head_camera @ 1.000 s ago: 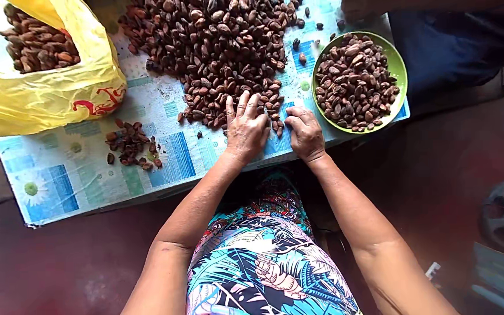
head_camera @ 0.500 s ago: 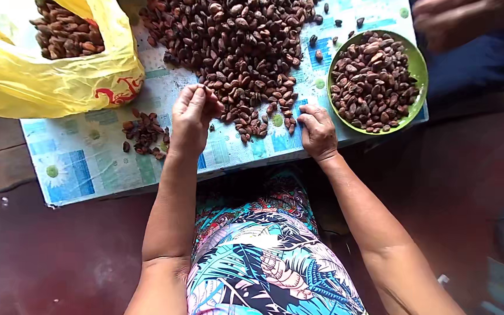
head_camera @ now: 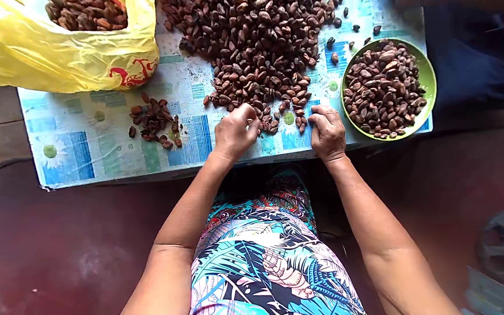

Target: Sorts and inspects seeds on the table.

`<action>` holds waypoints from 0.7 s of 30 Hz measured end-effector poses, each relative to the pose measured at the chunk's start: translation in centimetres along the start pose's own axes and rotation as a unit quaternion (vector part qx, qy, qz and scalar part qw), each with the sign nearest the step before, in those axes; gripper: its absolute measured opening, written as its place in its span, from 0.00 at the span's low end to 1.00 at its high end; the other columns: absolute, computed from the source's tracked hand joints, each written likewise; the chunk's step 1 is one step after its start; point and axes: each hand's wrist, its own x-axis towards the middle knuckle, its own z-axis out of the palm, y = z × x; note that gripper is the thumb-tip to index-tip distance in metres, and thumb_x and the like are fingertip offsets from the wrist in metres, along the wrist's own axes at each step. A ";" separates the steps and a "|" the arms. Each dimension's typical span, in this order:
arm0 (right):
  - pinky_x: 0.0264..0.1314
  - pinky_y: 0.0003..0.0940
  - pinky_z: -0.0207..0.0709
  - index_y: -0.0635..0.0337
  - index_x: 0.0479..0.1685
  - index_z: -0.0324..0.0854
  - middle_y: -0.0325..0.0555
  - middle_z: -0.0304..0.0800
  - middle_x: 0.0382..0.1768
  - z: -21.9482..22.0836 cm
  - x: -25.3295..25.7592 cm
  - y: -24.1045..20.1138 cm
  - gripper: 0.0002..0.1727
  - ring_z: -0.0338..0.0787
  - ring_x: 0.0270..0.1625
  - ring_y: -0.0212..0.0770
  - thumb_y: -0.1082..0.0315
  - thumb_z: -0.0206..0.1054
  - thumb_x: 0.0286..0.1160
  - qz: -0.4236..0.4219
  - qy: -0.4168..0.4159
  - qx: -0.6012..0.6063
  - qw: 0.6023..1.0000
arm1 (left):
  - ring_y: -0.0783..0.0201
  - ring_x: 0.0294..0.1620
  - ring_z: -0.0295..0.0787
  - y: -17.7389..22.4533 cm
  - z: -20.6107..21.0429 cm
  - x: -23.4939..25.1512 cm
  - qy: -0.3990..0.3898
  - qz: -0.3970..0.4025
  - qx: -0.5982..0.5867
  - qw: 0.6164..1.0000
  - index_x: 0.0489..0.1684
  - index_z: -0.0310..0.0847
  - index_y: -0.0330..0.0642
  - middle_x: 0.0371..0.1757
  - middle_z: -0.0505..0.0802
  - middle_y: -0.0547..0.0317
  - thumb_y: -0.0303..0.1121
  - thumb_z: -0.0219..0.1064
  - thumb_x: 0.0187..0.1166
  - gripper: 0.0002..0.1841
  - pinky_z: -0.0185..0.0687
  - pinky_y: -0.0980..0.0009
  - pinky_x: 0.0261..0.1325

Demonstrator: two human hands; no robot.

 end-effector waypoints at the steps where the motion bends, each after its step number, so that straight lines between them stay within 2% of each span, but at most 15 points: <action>1: 0.76 0.45 0.77 0.68 0.42 0.91 0.61 0.93 0.60 0.0 0.0 0.0 0.15 0.89 0.69 0.59 0.81 0.55 0.74 -0.001 0.001 -0.001 1.000 | 0.37 0.48 0.94 0.5 0.9 -0.1 -0.009 0.025 0.066 0.997 0.53 0.87 0.31 0.45 0.94 0.37 0.34 0.64 0.84 0.14 0.84 0.36 0.49; 3: 0.76 0.45 0.77 0.68 0.41 0.91 0.61 0.93 0.60 -0.1 0.0 -0.1 0.15 0.89 0.68 0.59 0.81 0.55 0.74 -0.002 0.001 -0.001 1.000 | 0.35 0.47 0.94 1.4 2.5 0.0 -0.011 0.053 0.127 0.990 0.49 0.89 0.34 0.44 0.94 0.37 0.32 0.62 0.84 0.12 0.84 0.36 0.44; 5: 0.76 0.45 0.77 0.68 0.42 0.91 0.61 0.93 0.60 0.0 0.0 -0.1 0.15 0.89 0.69 0.59 0.81 0.55 0.74 -0.001 0.001 -0.002 1.000 | 0.37 0.45 0.95 1.8 3.1 0.1 -0.011 0.072 0.127 0.989 0.49 0.90 0.36 0.43 0.94 0.38 0.33 0.63 0.84 0.12 0.84 0.39 0.42; 8: 0.76 0.45 0.77 0.67 0.42 0.91 0.60 0.93 0.60 -0.1 0.0 -0.1 0.15 0.89 0.69 0.59 0.81 0.56 0.74 0.002 -0.001 -0.005 1.000 | 0.37 0.50 0.95 1.3 1.8 0.3 -0.010 0.061 0.093 0.994 0.56 0.90 0.37 0.49 0.95 0.39 0.35 0.63 0.85 0.14 0.84 0.36 0.48; 10: 0.76 0.46 0.77 0.67 0.42 0.91 0.59 0.93 0.60 -0.1 0.0 -0.1 0.15 0.89 0.69 0.58 0.81 0.56 0.74 0.002 -0.002 -0.004 1.000 | 0.37 0.52 0.94 0.2 0.2 0.3 -0.003 0.032 0.079 0.996 0.58 0.88 0.37 0.52 0.95 0.39 0.33 0.62 0.85 0.14 0.83 0.35 0.52; 14: 0.77 0.46 0.76 0.67 0.43 0.91 0.60 0.93 0.60 0.0 -0.1 -0.1 0.15 0.89 0.69 0.59 0.80 0.55 0.75 0.002 -0.003 -0.006 1.000 | 0.39 0.41 0.91 -1.7 -1.5 -0.6 -0.012 0.018 0.069 0.997 0.59 0.89 0.37 0.43 0.94 0.38 0.28 0.61 0.84 0.14 0.81 0.38 0.47; 17: 0.77 0.47 0.76 0.67 0.43 0.91 0.59 0.93 0.60 -0.2 0.0 -0.2 0.15 0.89 0.69 0.59 0.80 0.56 0.76 0.007 -0.006 -0.005 1.000 | 0.37 0.46 0.94 -2.2 -1.6 -1.6 -0.039 0.037 0.071 0.996 0.59 0.91 0.41 0.48 0.96 0.39 0.27 0.61 0.84 0.14 0.82 0.35 0.50; 18: 0.77 0.47 0.76 0.67 0.43 0.91 0.59 0.93 0.61 -0.2 0.0 -0.2 0.15 0.89 0.70 0.59 0.80 0.56 0.76 0.008 -0.007 -0.005 1.000 | 0.39 0.45 0.94 -2.2 -1.7 -1.7 -0.034 0.041 0.065 0.996 0.57 0.92 0.40 0.47 0.96 0.40 0.27 0.61 0.83 0.14 0.83 0.36 0.49; 20: 0.77 0.46 0.76 0.67 0.43 0.91 0.59 0.93 0.61 -0.2 -0.1 -0.2 0.15 0.89 0.70 0.59 0.80 0.55 0.75 0.006 -0.008 -0.006 1.000 | 0.44 0.33 0.88 -2.6 -1.7 -1.8 -0.010 0.044 0.047 0.998 0.58 0.91 0.37 0.35 0.92 0.42 0.27 0.61 0.82 0.14 0.80 0.42 0.40; 21: 0.77 0.46 0.76 0.67 0.43 0.91 0.59 0.93 0.61 -0.2 -0.1 -0.1 0.15 0.89 0.70 0.59 0.81 0.55 0.75 0.004 -0.009 -0.005 1.000 | 0.45 0.30 0.86 -2.6 -1.6 -1.7 -0.004 0.044 0.040 0.998 0.58 0.90 0.36 0.32 0.91 0.43 0.27 0.61 0.82 0.14 0.79 0.44 0.38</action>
